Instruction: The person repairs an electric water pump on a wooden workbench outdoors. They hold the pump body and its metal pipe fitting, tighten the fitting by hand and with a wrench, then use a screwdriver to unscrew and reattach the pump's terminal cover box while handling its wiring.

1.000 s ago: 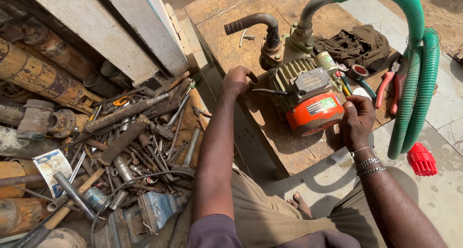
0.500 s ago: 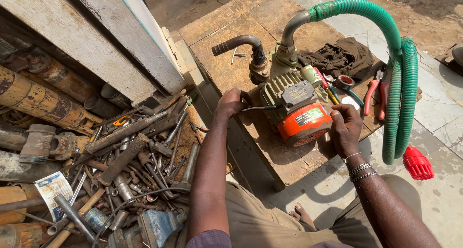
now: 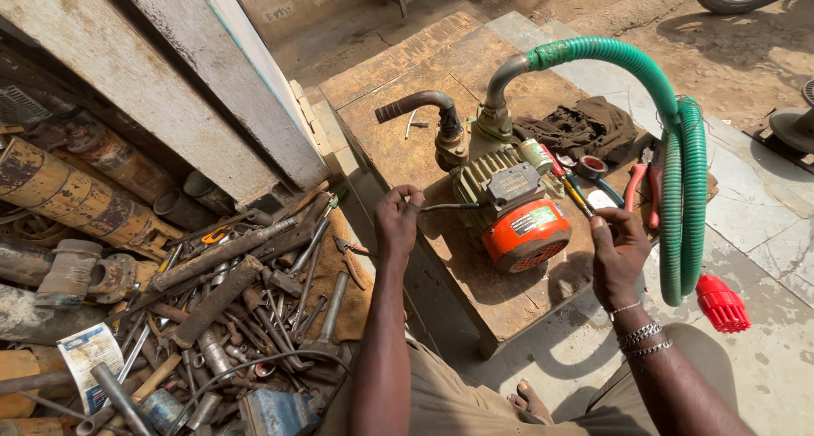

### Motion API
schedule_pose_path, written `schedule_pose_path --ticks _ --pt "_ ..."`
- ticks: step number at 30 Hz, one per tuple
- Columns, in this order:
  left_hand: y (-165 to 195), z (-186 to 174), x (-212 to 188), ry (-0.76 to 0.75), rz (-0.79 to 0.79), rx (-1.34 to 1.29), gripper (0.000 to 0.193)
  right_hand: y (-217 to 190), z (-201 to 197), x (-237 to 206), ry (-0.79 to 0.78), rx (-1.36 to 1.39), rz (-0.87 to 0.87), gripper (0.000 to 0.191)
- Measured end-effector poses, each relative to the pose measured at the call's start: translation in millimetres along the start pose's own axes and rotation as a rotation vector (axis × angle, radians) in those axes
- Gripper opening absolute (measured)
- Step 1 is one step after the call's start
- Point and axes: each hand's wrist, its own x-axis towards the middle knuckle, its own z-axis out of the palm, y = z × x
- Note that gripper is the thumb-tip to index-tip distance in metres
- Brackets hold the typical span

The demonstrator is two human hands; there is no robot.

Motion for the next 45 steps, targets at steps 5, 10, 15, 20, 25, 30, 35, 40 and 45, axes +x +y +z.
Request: schedule_pose_path --ticks 5,10,15,20,25,30,35,40,45 --pt "29.5 43.4 -94.9 -0.449 -0.009 -0.391 0.017 -80.3 10.0 -12.6 -0.468 -0.278 -0.414 0.024" --pt "56.1 65.7 -102.4 -0.571 -0.013 -0.372 0.012 -120.6 26.4 -10.6 -0.567 -0.367 -0.391 0.027" --pt "60.8 77.5 -99.7 -0.620 -0.122 -0.315 0.014 -117.1 17.8 -8.0 -0.555 -0.362 -0.437 0.023" --pt "68.2 81.9 -88.7 -0.486 0.008 -0.146 0.025 -86.7 2.0 -3.3 -0.526 -0.233 -0.310 0.018" --pt "87.4 70.1 -40.2 -0.231 -0.036 0.400 0.066 -36.6 -10.1 8.8 -0.279 0.071 -0.040 0.018" --pt "90.0 87.4 -1.0 -0.299 0.420 0.395 0.084 29.2 -13.2 24.7 -0.064 0.108 0.149 0.017" --pt "70.6 102.8 17.6 -0.389 0.214 0.176 0.062 76.2 -19.7 23.1 0.002 0.016 0.109 0.014" --pt "54.9 82.8 41.8 -0.167 0.105 -0.395 0.056 95.8 -22.7 36.4 -0.040 -0.014 0.094 0.013" --pt "52.7 94.3 43.5 -0.314 0.115 -0.101 0.060 104.4 -20.6 47.5 -0.077 -0.111 0.028 0.013"
